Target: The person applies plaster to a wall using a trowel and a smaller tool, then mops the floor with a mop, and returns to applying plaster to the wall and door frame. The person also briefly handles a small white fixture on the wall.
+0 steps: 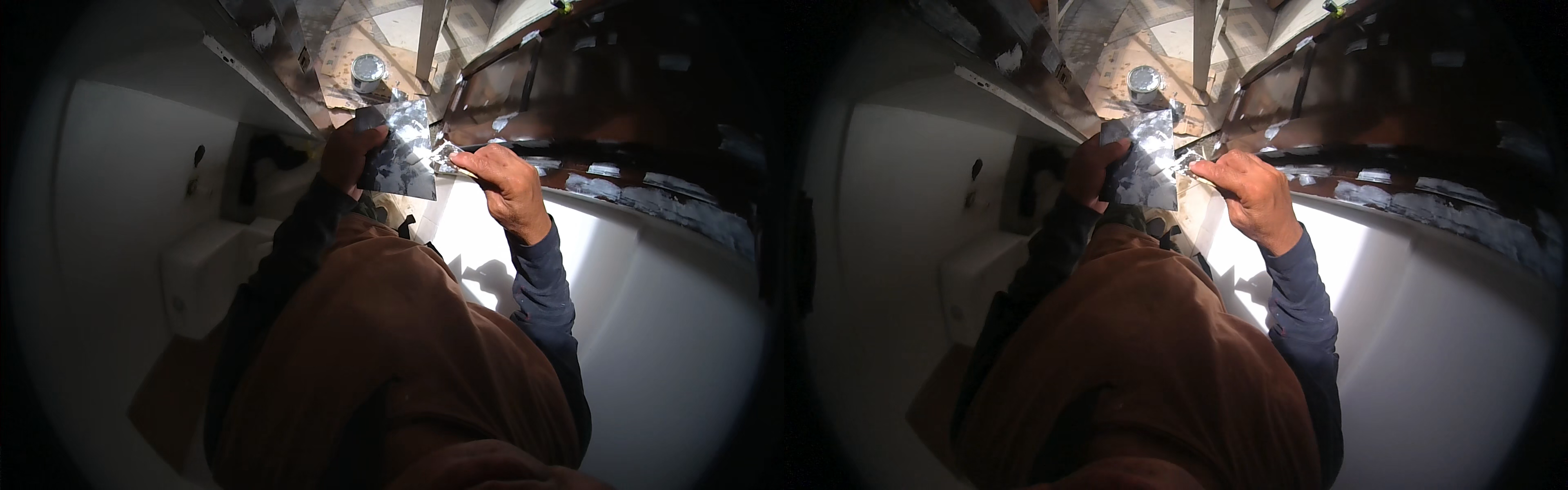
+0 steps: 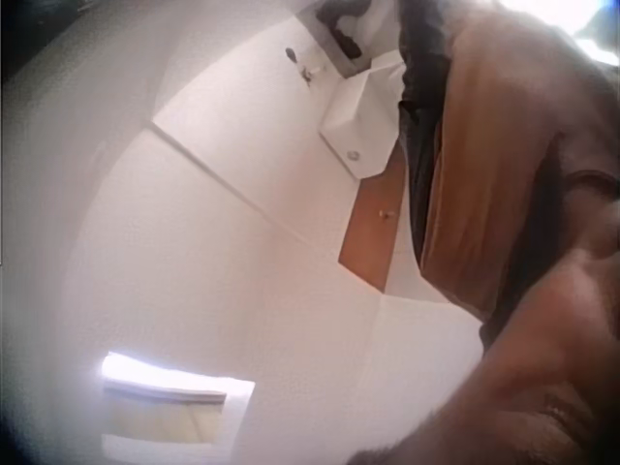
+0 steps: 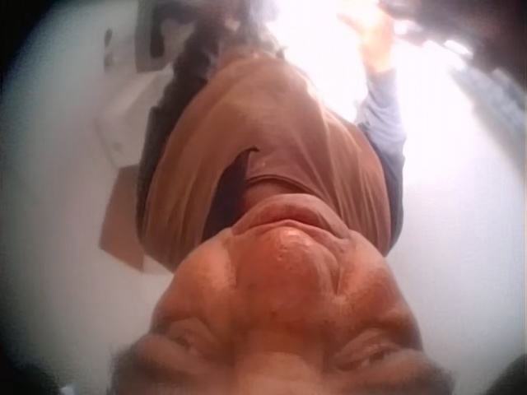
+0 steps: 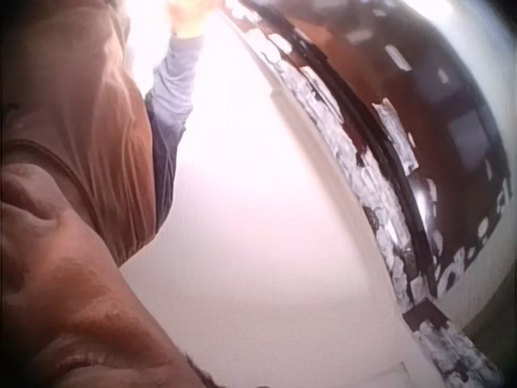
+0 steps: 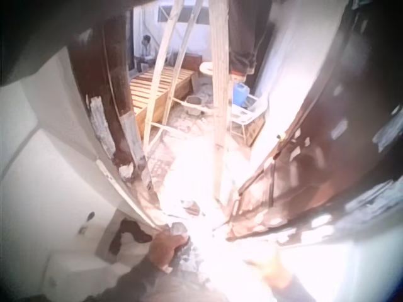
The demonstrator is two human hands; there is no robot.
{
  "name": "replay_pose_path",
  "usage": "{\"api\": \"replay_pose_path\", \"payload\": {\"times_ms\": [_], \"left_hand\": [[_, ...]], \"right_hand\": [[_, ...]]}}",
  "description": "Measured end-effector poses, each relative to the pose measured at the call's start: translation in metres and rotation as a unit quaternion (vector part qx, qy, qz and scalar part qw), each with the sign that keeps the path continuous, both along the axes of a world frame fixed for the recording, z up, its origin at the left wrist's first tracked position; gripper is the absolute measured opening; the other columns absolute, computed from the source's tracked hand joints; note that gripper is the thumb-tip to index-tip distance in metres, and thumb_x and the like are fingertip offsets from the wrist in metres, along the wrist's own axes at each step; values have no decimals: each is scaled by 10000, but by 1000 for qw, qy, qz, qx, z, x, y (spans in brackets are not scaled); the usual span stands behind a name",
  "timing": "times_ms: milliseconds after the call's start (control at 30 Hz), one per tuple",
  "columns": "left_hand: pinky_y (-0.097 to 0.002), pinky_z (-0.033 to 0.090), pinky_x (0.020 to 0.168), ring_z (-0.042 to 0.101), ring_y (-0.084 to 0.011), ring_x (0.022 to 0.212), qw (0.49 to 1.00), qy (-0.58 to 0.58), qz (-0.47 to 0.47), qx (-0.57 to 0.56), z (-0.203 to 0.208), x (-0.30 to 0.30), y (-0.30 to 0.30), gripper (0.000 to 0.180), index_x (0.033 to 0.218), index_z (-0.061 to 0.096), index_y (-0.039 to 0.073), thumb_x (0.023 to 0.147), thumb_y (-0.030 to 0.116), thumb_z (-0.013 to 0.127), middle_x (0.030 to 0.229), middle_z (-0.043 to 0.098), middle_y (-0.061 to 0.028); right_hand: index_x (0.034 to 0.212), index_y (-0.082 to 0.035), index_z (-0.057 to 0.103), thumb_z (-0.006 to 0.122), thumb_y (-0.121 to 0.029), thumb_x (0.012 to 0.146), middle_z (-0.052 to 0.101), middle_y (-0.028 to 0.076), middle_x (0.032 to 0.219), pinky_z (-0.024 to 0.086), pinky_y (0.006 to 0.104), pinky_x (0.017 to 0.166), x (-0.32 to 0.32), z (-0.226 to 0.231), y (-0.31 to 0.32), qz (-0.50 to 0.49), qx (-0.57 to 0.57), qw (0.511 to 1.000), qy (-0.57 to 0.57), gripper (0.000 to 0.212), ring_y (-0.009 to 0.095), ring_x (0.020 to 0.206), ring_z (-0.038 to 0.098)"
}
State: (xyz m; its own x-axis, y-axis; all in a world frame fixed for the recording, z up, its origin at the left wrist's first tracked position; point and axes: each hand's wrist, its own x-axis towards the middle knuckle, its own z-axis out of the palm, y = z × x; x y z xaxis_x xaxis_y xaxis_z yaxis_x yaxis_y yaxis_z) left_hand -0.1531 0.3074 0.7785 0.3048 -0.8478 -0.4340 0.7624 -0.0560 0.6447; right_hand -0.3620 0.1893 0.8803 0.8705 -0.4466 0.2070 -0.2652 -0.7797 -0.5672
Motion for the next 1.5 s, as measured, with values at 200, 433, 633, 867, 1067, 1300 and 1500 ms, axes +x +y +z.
{"api": "replay_pose_path", "payload": {"times_ms": [200,433,633,867,1067,1300,1500], "left_hand": [[-257,475,593,593,-102,634,974,-218,-56,16,-24,18,-6,163,920,646,10,822,139,655,764,624,-10],[-290,516,731,644,-166,785,996,72,-39,41,-56,33,-23,220,1060,600,-13,861,81,588,902,650,-72],[-324,542,807,669,-195,876,990,126,-8,70,-71,57,-38,287,1139,568,-26,874,85,577,987,660,-101],[-295,515,799,636,-146,881,987,89,-99,95,-97,34,-46,289,1161,567,-16,904,114,557,1010,650,-82],[-319,506,871,634,-176,970,988,100,-50,104,-127,10,-78,364,1250,505,-30,921,118,554,1122,637,-112],[-327,524,856,646,-187,961,981,87,77,156,-186,14,-94,337,1253,496,-9,941,107,544,1113,641,-109],[-315,510,853,624,-162,958,974,56,83,201,-212,15,-72,347,1261,492,-9,946,131,527,1110,624,-91]], "right_hand": [[1029,-193,724,608,42,709,586,38,782,488,372,614,21,-3,-11,65,-14,996,67,414,262,734,608],[1004,-186,734,589,58,706,637,49,858,498,349,648,38,-32,-70,107,120,979,125,412,268,792,629],[1097,-43,703,630,-52,900,670,4,921,530,247,672,26,-94,-155,16,555,830,63,209,85,755,604],[1252,6,503,635,-129,921,604,67,831,526,292,629,-9,-201,-210,-188,733,636,-153,381,140,662,596],[1289,-5,430,613,-98,925,586,95,875,505,346,666,-32,-305,-210,-269,798,515,-159,418,197,732,590],[1218,-5,599,643,-180,921,626,22,936,501,236,631,-19,-358,-307,-257,618,736,101,347,102,770,600],[1006,-135,737,623,15,773,728,50,948,520,299,773,27,-352,-418,30,198,850,487,300,188,859,678]]}}
